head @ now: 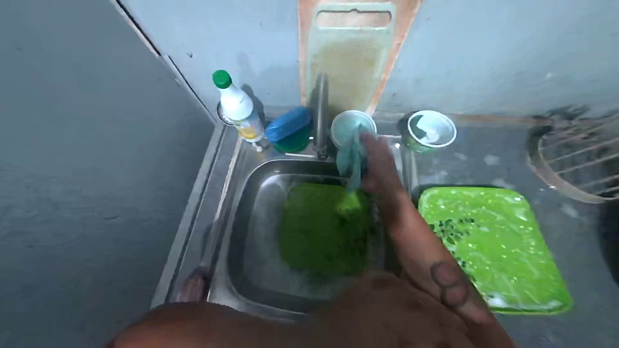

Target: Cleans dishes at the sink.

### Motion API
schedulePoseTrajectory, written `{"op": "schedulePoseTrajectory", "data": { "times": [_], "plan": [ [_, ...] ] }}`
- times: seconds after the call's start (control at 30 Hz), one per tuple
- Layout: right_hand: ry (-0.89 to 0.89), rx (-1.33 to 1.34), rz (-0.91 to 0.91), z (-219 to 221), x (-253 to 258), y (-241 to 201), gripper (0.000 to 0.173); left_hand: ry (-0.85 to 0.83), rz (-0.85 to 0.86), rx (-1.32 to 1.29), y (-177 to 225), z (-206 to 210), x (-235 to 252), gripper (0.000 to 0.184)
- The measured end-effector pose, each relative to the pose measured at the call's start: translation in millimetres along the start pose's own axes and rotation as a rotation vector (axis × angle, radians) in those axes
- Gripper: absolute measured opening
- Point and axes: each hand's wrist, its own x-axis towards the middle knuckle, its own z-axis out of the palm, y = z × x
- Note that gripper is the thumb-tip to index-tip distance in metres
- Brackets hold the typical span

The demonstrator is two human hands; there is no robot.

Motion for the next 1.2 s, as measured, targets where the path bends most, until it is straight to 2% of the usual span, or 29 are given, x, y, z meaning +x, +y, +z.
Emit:
{"op": "schedulePoseTrajectory", "data": {
  "times": [0.07, 0.13, 0.2, 0.23, 0.27, 0.3, 0.37, 0.4, 0.47, 0.5, 0.57, 0.63, 0.67, 0.73, 0.8, 0.9, 1.03, 1.13, 1.2],
  "plan": [
    [0.038, -0.254, -0.211, 10, 37, -13, 0.048, 0.056, -0.156, 0.193, -39, -19, -9, 0.042],
    [0.072, -0.632, -0.379, 12, 75, -12, 0.055, 0.027, -0.527, 0.455, -96, -46, -18, 0.031],
    [0.016, -1.025, -0.393, 8, 98, 0, 0.058, -0.068, -0.912, 0.663, -164, -67, -35, 0.039],
    [-0.03, -1.187, -0.361, 7, 105, 8, 0.057, -0.089, -1.065, 0.722, -193, -72, -48, 0.05],
    [-0.081, -1.311, -0.326, 6, 110, 14, 0.056, -0.085, -1.141, 0.758, -219, -72, -66, 0.063],
    [-0.109, -1.398, -0.305, 6, 114, 19, 0.055, -0.071, -1.138, 0.807, -242, -67, -88, 0.072],
    [-0.144, -1.467, -0.273, 7, 116, 20, 0.054, -0.024, -0.952, 0.912, -279, -46, -123, 0.081],
    [-0.162, -1.475, -0.271, 6, 117, 19, 0.054, -0.017, -0.862, 0.949, -289, -35, -129, 0.079],
    [-0.162, -1.417, -0.315, 2, 116, 21, 0.053, 0.009, -0.825, 0.965, -300, -22, -123, 0.079],
    [-0.126, -1.337, -0.346, 1, 113, 17, 0.051, 0.074, -0.811, 0.987, -307, -21, -114, 0.08],
    [-0.016, -0.995, -0.364, 1, 100, 4, 0.045, 0.206, -0.813, 1.012, -326, -22, -91, 0.08],
    [0.06, -0.508, -0.345, 1, 79, -3, 0.035, 0.239, -0.824, 0.971, -341, -13, -70, 0.081],
    [0.06, -0.255, -0.279, -1, 66, -5, 0.034, 0.196, -0.821, 0.885, -343, -6, -59, 0.081],
    [-0.002, 0.142, -0.116, -13, 42, -3, 0.035, 0.083, -0.696, 0.757, -343, 6, -46, 0.074],
    [-0.071, 0.353, 0.023, -32, 16, 9, 0.038, 0.048, -0.575, 0.844, -349, 7, -53, 0.066],
    [-0.09, 0.362, 0.17, -61, -26, 36, 0.043, 0.204, -0.74, 0.894, -355, 7, -62, 0.075],
    [0.005, 0.331, 0.228, -71, -55, 56, 0.027, 0.017, -0.651, 0.781, -346, 17, -50, 0.068],
    [0.051, 0.233, 0.249, -70, -69, 57, 0.035, 0.224, -0.656, 0.845, -355, 21, -37, 0.069],
    [0.034, 0.262, 0.27, -66, -74, 61, 0.032, 0.319, -0.58, 0.675, -347, 30, -19, 0.063]
  ]
}}
